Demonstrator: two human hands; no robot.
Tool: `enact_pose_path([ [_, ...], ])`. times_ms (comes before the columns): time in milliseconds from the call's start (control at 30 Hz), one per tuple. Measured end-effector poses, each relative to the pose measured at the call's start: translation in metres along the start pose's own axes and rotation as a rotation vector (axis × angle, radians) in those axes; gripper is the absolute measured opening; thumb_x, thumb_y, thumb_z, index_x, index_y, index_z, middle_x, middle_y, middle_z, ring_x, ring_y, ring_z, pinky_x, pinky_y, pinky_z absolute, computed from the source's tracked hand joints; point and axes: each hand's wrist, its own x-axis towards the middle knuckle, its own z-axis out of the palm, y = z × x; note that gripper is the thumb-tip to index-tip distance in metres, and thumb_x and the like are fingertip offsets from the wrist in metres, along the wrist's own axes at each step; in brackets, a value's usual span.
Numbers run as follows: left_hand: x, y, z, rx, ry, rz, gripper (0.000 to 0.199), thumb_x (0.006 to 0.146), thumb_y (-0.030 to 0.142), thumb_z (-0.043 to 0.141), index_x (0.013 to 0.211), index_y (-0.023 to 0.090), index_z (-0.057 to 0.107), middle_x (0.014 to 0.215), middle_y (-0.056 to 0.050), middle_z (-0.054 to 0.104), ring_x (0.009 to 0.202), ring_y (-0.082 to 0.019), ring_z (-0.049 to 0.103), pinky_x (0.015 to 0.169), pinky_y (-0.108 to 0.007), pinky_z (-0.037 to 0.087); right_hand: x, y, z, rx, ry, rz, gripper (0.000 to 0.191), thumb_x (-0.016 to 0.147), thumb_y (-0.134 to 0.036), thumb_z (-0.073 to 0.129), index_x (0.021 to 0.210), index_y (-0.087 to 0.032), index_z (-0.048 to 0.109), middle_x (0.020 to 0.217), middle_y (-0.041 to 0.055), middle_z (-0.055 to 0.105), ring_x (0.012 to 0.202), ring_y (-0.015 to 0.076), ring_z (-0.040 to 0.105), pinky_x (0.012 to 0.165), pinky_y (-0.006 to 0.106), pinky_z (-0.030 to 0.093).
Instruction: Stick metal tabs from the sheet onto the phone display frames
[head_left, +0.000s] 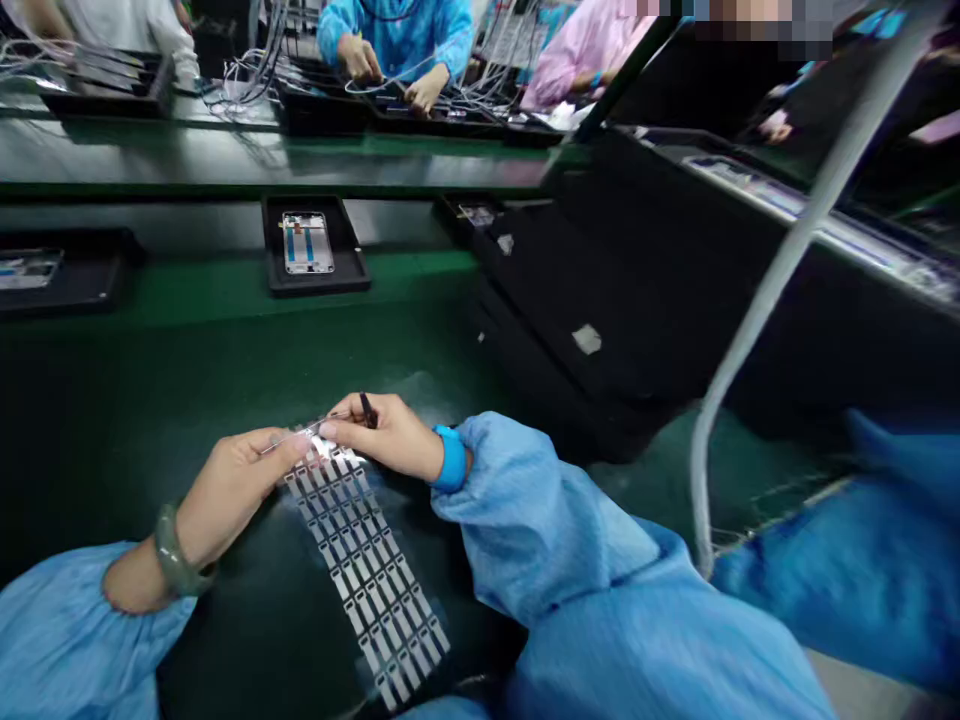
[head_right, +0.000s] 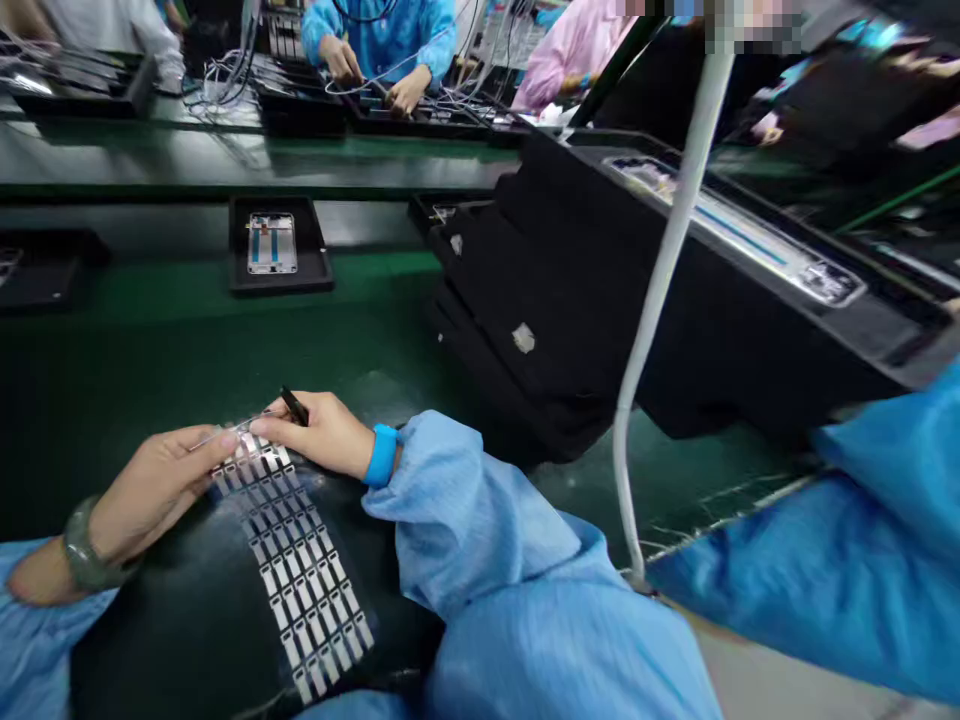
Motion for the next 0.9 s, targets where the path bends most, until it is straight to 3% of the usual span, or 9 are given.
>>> enact_pose_path([
  [300,0.003,0.005,0.013,-0.027,-0.01,0.029,0.033,0.068,0.045,0.072,0.078,0.014,0.067,0.077,-0.005,0.068,0.074,-0.014,0.06,0.073,-0.028,0.049,-0.002,0.006,-0.005,0.099,-0.102,0.009,0.028,0.073,-0.037,0.068,0.085,-0.014,0.059,0.073,-0.0024,0.059,0.064,0.007,0.051,0.064,0.022,0.042],
  [500,0.005,0.01,0.016,0.076,0.062,0.143,0.033,0.071,0.043,0.07,0.085,0.014,0.068,0.084,-0.007,0.071,0.078,-0.017,0.063,0.075,-0.031,0.051,-0.005,-0.012,-0.024,-0.097,-0.183,-0.125,0.034,0.075,-0.036,0.065,0.1,-0.013,0.062,0.084,0.0013,0.064,0.072,0.0096,0.056,0.071,0.025,0.046],
  [600,0.011,0.02,0.024,0.178,0.172,0.322,0.037,0.073,0.044,0.068,0.101,0.019,0.065,0.1,-0.004,0.07,0.092,-0.017,0.063,0.086,-0.03,0.049,-0.008,-0.033,-0.052,-0.171,-0.014,-0.225,0.039,0.077,-0.037,0.063,0.11,-0.015,0.061,0.095,0.0035,0.066,0.071,0.0093,0.056,0.066,0.023,0.045],
  [733,0.035,0.023,0.03,0.783,0.287,0.681,0.042,0.082,0.045,0.056,0.117,0.022,0.057,0.117,-0.005,0.064,0.107,-0.021,0.06,0.097,-0.038,0.044,-0.01,-0.045,-0.091,0.034,0.311,-0.394,0.034,0.085,-0.042,0.049,0.099,-0.016,0.065,0.096,0.0053,0.067,0.076,0.011,0.06,0.062,0.021,0.047],
  [800,0.051,0.019,0.028,0.955,0.255,0.716,0.046,0.08,0.044,0.058,0.12,0.022,0.055,0.122,-0.008,0.061,0.119,-0.025,0.053,0.106,-0.048,0.034,-0.007,-0.041,-0.1,0.079,0.421,-0.401,0.04,0.087,-0.048,0.045,0.086,-0.015,0.066,0.088,0.0059,0.067,0.073,0.011,0.062,0.059,0.02,0.049],
  [900,0.067,0.012,0.022,1.109,0.22,0.705,0.055,0.078,0.044,0.06,0.126,0.019,0.049,0.135,-0.013,0.051,0.132,-0.032,0.037,0.109,-0.062,0.016,0.0,-0.027,-0.096,0.123,0.501,-0.306,0.047,0.084,-0.059,0.046,0.076,-0.015,0.059,0.076,0.0045,0.065,0.062,0.0115,0.063,0.048,0.02,0.05],
])
